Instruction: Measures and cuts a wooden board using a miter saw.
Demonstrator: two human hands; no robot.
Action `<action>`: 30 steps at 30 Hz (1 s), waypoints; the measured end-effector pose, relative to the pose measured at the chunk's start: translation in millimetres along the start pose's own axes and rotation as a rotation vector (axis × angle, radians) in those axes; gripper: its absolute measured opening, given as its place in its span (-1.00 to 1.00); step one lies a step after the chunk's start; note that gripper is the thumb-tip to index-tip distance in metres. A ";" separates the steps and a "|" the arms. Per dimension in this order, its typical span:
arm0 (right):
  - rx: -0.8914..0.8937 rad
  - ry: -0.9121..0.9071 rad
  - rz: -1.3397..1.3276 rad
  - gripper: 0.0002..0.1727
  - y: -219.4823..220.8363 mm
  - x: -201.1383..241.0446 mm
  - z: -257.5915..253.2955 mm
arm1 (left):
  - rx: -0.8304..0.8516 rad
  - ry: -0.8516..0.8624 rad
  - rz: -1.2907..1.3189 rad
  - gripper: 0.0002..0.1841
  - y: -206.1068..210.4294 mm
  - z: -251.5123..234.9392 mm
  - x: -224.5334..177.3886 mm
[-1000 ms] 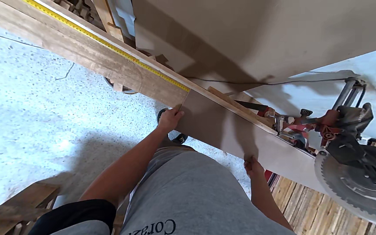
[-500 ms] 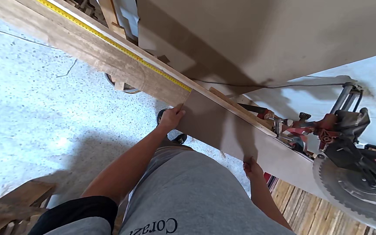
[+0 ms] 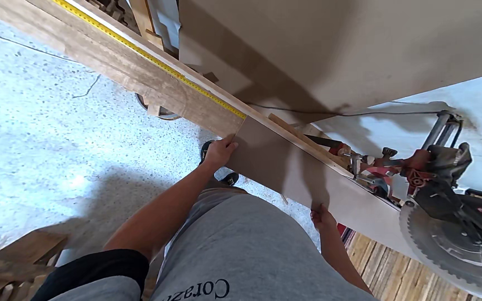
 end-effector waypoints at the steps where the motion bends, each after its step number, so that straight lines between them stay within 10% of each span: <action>1: 0.001 -0.001 0.001 -0.57 -0.7 -0.5 0.0 | 0.002 0.002 0.001 -0.50 0.3 -0.3 0.7; 30: -0.013 -0.017 -0.027 -0.63 -2.0 1.2 0.7 | 0.018 -0.037 0.003 -0.47 4.3 -0.5 0.7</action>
Point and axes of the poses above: each hand's wrist, its own z-axis away from the middle knuckle, its own y-axis out of the palm, x = y × z, the point moved 8 cm from there along -z, towards the middle knuckle, and after that the axes turned 9 degrees about z, right-handed, at the moved point
